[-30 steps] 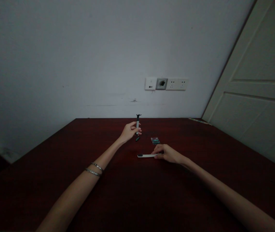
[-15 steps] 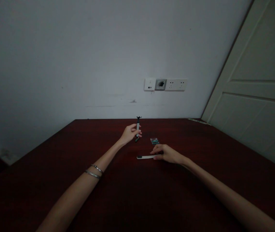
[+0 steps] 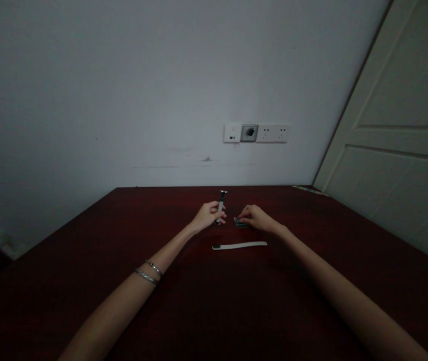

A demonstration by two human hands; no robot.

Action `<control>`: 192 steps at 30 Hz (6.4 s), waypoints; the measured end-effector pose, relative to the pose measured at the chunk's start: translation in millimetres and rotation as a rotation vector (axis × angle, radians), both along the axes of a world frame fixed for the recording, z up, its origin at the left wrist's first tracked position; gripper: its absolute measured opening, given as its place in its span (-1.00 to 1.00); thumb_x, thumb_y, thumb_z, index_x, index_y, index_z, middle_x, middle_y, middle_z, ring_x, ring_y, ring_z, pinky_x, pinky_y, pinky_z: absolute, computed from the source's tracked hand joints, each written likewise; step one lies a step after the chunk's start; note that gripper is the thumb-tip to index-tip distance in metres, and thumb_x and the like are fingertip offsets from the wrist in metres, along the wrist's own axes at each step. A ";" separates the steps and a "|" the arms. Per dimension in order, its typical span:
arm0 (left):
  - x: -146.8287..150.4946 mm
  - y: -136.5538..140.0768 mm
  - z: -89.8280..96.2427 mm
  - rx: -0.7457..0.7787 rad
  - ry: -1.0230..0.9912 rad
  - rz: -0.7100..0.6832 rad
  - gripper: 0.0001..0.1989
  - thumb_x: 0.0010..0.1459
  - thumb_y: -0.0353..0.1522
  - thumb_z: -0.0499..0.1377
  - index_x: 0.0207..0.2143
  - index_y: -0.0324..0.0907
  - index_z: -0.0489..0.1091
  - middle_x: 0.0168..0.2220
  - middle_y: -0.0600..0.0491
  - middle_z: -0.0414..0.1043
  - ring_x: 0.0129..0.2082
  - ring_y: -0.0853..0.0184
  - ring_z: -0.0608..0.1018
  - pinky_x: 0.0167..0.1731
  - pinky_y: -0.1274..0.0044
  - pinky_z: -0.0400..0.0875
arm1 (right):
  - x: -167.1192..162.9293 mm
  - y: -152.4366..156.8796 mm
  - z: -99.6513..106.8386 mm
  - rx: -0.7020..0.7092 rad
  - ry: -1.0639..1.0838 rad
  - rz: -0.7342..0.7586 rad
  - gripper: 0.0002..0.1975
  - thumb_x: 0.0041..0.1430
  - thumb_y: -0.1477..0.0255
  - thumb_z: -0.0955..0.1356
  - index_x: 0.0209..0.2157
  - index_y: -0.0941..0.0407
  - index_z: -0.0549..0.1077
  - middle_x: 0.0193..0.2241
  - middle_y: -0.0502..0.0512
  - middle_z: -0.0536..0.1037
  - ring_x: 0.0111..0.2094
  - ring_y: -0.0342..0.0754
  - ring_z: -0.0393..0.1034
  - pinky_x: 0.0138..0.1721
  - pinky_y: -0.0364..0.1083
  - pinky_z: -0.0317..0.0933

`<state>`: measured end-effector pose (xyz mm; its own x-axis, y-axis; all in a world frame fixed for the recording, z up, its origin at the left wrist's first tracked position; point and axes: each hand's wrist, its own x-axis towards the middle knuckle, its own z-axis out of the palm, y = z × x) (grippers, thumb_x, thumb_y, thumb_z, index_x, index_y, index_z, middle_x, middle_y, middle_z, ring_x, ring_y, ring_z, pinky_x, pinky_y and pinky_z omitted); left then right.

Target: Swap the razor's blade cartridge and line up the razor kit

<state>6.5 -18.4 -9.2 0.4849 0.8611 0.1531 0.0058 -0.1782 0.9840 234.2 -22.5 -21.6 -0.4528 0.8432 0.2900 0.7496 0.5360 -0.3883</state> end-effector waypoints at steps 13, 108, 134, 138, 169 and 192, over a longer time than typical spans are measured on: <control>0.4 -2.0 -0.5 -0.015 0.015 0.009 -0.80 0.02 -0.44 0.18 -0.28 -0.29 0.25 -0.44 -0.03 0.46 -0.57 0.38 0.54 -0.59 0.62 0.36 | 2.5 8.6 -10.3 0.031 -0.039 -0.010 -0.83 0.00 0.48 0.32 -0.42 0.16 0.57 -0.38 0.13 0.54 -0.33 -0.05 0.37 -0.25 -0.15 0.18; 13.6 -22.5 16.4 0.484 0.080 0.324 -0.62 -0.09 -0.33 0.27 -0.21 -0.16 0.24 -0.48 0.07 0.49 -0.51 0.32 0.53 -0.51 0.59 0.34 | -97.0 8.8 52.0 -0.657 1.437 0.398 -0.51 0.06 0.06 0.13 -0.16 0.11 0.34 -0.13 0.19 0.46 -0.08 0.12 0.33 -0.21 0.05 0.27; 16.4 -29.4 17.4 0.607 0.159 0.412 -0.70 -0.01 -0.27 0.21 -0.24 -0.21 0.27 -0.55 0.10 0.44 -0.57 0.39 0.48 -0.56 0.64 0.29 | -100.9 -2.3 60.7 -0.867 1.642 0.631 -0.67 0.08 0.27 0.19 -0.26 0.16 0.43 -0.35 0.16 0.54 -0.18 0.06 0.39 -0.24 0.07 0.31; 16.1 -30.3 18.9 0.626 0.185 0.407 -0.75 0.03 -0.24 0.18 -0.31 -0.25 0.32 -0.60 0.10 0.40 -0.60 0.41 0.44 -0.59 0.65 0.26 | -100.0 -2.8 61.9 -0.882 1.661 0.620 -0.68 0.06 0.28 0.21 -0.28 0.18 0.45 -0.36 0.16 0.54 -0.18 0.06 0.39 -0.21 0.07 0.31; 14.8 -45.1 32.0 0.648 0.161 0.379 -0.81 0.08 -0.27 0.12 -0.36 -0.23 0.32 -0.66 0.17 0.31 -0.68 0.47 0.40 -0.62 0.67 0.24 | -95.5 -0.2 61.3 -0.787 1.659 0.660 -0.63 0.08 0.24 0.24 -0.17 0.17 0.42 -0.31 0.13 0.53 -0.13 0.06 0.37 -0.23 0.01 0.30; 14.1 -43.0 29.4 0.727 0.205 0.435 -0.80 0.09 -0.26 0.12 -0.35 -0.23 0.34 -0.67 0.19 0.27 -0.67 0.48 0.37 -0.62 0.68 0.22 | -95.7 -3.3 62.9 -0.835 1.625 0.642 -0.64 0.07 0.24 0.22 -0.21 0.17 0.43 -0.32 0.15 0.53 -0.18 0.07 0.39 -0.28 0.04 0.33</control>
